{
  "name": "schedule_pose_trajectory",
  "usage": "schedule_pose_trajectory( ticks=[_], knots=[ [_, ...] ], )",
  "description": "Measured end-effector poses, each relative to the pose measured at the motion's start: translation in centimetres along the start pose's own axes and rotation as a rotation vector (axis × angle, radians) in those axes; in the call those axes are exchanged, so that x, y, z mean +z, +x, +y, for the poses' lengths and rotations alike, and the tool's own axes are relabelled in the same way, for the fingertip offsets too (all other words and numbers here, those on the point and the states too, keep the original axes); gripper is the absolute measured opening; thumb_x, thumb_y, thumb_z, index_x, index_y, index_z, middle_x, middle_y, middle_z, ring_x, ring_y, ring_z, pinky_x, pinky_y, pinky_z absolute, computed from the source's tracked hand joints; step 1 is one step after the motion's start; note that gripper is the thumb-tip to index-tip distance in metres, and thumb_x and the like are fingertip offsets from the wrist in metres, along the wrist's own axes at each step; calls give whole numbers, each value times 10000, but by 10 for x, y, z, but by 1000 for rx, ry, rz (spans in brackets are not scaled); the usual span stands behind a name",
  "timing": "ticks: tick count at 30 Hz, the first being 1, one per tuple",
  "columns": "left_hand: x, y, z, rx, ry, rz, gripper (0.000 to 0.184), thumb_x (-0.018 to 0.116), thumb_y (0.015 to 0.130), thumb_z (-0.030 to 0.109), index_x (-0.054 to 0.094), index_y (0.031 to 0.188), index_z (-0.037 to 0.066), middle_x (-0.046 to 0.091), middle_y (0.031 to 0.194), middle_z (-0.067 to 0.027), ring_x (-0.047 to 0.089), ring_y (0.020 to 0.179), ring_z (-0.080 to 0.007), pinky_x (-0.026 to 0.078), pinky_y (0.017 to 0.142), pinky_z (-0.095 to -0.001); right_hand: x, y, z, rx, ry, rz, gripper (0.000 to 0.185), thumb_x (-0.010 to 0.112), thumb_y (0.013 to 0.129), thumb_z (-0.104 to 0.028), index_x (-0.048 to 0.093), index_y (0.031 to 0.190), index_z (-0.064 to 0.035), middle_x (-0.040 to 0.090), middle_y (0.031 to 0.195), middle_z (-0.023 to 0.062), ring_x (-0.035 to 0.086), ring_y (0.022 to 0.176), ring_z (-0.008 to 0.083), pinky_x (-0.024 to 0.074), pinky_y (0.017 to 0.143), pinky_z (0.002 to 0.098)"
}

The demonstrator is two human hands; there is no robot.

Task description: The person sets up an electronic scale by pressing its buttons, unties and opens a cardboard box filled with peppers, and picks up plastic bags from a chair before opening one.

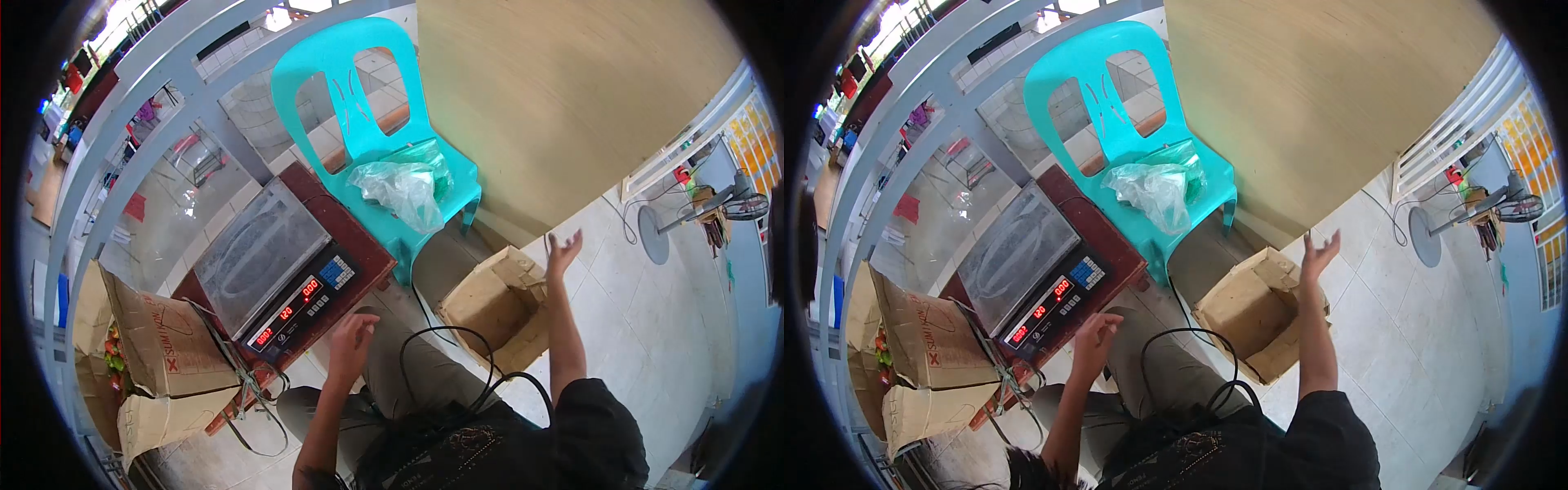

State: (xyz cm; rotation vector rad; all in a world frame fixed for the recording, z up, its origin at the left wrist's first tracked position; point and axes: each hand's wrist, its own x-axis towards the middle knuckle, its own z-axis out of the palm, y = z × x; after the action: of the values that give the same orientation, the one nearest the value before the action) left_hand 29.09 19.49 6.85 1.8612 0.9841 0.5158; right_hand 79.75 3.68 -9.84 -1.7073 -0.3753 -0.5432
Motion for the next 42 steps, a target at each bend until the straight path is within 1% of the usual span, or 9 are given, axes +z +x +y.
schedule_pose_trajectory(
  ticks=[2, 3, 6, 7, 10, 19, 31, 40, 42],
  knots=[
    [12, -9, -9, 22, -39, -48, 134, 571, 890, 44, 647, 999, 31, 611, 899, -100, 562, 719, -193, 455, 645, -302, -4, 41, -55, 289, 176, -324, 681, 756, 768, -95, 434, 1362, -8, 510, 1329, 150, 449, 1259, 258, 372, 1026, 364],
    [18, -11, -13, 32, -59, -68, 134, 571, 889, 42, 645, 1001, 30, 610, 900, -101, 560, 710, -195, 455, 642, -302, 2, 66, -39, 247, 424, -617, 558, 766, 755, -77, 546, 1266, -31, 602, 1236, 87, 533, 1154, 193, 405, 987, 356],
    [29, -12, -9, 108, -79, -74, 135, 571, 891, 40, 643, 1005, 27, 608, 898, -105, 561, 694, -202, 455, 641, -305, 14, 89, -47, 310, 285, -800, 378, 750, 770, -66, 640, 1131, -57, 672, 1083, 17, 588, 1021, 137, 430, 944, 335],
    [29, -11, -10, 99, -82, -73, 135, 570, 891, 39, 642, 1005, 26, 608, 899, -107, 569, 703, -205, 459, 649, -308, 11, 88, -52, 304, 310, -795, 256, 736, 786, -69, 672, 1033, -53, 683, 1018, -3, 597, 950, 122, 438, 918, 322],
    [28, -7, -11, 77, -78, -65, 134, 568, 892, 37, 639, 1004, 23, 611, 904, -110, 594, 730, -209, 472, 669, -314, 9, 93, -54, 298, 297, -877, 326, 748, 773, -84, 650, 1082, -53, 667, 1052, -2, 583, 986, 123, 432, 929, 325],
    [15, 1, -12, 54, -32, -17, 125, 564, 892, 37, 642, 990, 26, 615, 906, -109, 617, 756, -205, 485, 688, -311, 2, 102, -54, 347, 301, -908, 461, 754, 717, -49, 602, 1153, -40, 647, 1092, 25, 572, 1042, 172, 416, 949, 340],
    [27, 9, -4, 94, -28, -59, 119, 576, 889, 32, 640, 988, 20, 606, 895, -111, 604, 742, -212, 477, 682, -309, -51, 95, -49, 421, 204, -814, 587, 796, 669, -117, 567, 1205, -49, 599, 1159, 36, 514, 1126, 205, 357, 1009, 355],
    [15, 7, -8, 71, -31, -43, 129, 574, 888, 31, 640, 998, 25, 616, 916, -109, 614, 761, -213, 485, 679, -314, -52, 83, -51, 406, 292, -803, 487, 756, 744, -177, 585, 1186, -65, 619, 1145, 35, 526, 1107, 164, 382, 986, 353],
    [16, 7, -14, 86, -29, -36, 131, 571, 889, 35, 641, 999, 26, 617, 918, -111, 616, 764, -214, 486, 679, -316, -58, 77, -33, 438, 249, -771, 494, 740, 762, -197, 565, 1204, -65, 623, 1127, 31, 541, 1079, 147, 404, 943, 350]
  ],
)
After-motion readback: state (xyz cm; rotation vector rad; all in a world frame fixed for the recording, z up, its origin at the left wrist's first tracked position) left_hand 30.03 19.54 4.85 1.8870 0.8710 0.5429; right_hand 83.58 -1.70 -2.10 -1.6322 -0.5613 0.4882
